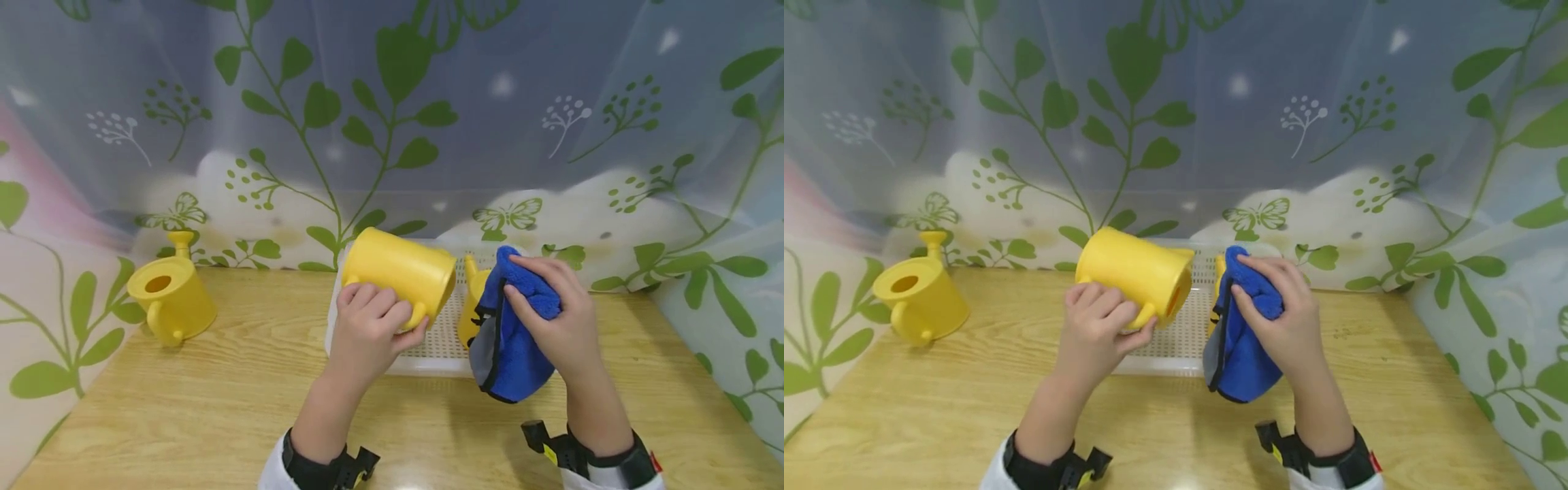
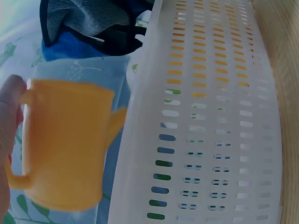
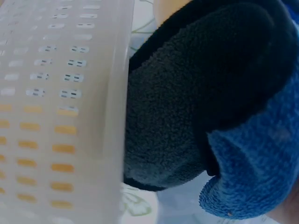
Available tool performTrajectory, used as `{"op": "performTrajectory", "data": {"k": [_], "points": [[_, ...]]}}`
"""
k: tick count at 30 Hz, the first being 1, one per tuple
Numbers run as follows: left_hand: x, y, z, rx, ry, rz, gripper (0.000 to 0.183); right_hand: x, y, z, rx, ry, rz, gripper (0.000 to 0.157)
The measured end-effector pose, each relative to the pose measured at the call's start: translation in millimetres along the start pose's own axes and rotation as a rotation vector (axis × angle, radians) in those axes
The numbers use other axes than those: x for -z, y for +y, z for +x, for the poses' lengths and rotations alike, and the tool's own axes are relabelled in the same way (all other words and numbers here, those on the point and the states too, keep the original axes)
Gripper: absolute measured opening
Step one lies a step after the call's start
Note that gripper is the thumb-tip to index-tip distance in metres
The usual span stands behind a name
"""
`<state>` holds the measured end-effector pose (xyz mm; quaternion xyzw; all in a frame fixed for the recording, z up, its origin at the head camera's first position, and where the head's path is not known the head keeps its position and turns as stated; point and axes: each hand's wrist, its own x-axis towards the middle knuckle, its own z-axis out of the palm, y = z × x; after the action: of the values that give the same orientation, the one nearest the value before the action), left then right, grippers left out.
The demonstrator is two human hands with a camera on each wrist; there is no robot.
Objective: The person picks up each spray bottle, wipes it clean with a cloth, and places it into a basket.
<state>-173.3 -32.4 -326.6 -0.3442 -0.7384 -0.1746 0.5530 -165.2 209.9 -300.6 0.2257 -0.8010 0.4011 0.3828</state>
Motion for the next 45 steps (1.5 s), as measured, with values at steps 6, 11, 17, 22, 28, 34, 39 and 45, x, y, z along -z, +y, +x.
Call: {"op": "performTrajectory", "data": {"k": [6,11,17,22,28,34,39,45], "points": [[1.6,1.1,1.0,-0.094,-0.025,-0.022,0.029,1.1,-19,29,0.272,-0.133,-0.141,0.041],[1.5,1.5,1.6,-0.088,-0.072,-0.01,0.028,4.8,-44,58,0.588,-0.388,-0.273,0.041],[0.3,3.3,1.8,-0.082,-0.102,-0.005,0.028,8.6,-63,69,0.773,-0.718,-0.45,0.036],[-3.2,5.1,2.7,-0.127,-0.111,0.02,0.029,8.8,-69,72,0.774,-0.873,-0.545,0.029],[-2.2,6.2,2.0,-0.141,-0.109,0.016,0.03,-4.7,-77,78,0.757,-0.944,-0.563,0.02],[1.7,10.9,4.4,-0.157,-0.086,0.008,0.03,-33.0,-82,89,0.761,-0.886,-0.518,0.019],[3.5,17.0,5.7,-0.156,-0.097,-0.031,0.03,-53.1,-79,97,0.739,-0.88,-0.467,0.028],[1.9,16.2,3.8,-0.144,-0.106,-0.069,0.032,-58.7,-71,100,0.657,-0.976,-0.384,0.029]]}}
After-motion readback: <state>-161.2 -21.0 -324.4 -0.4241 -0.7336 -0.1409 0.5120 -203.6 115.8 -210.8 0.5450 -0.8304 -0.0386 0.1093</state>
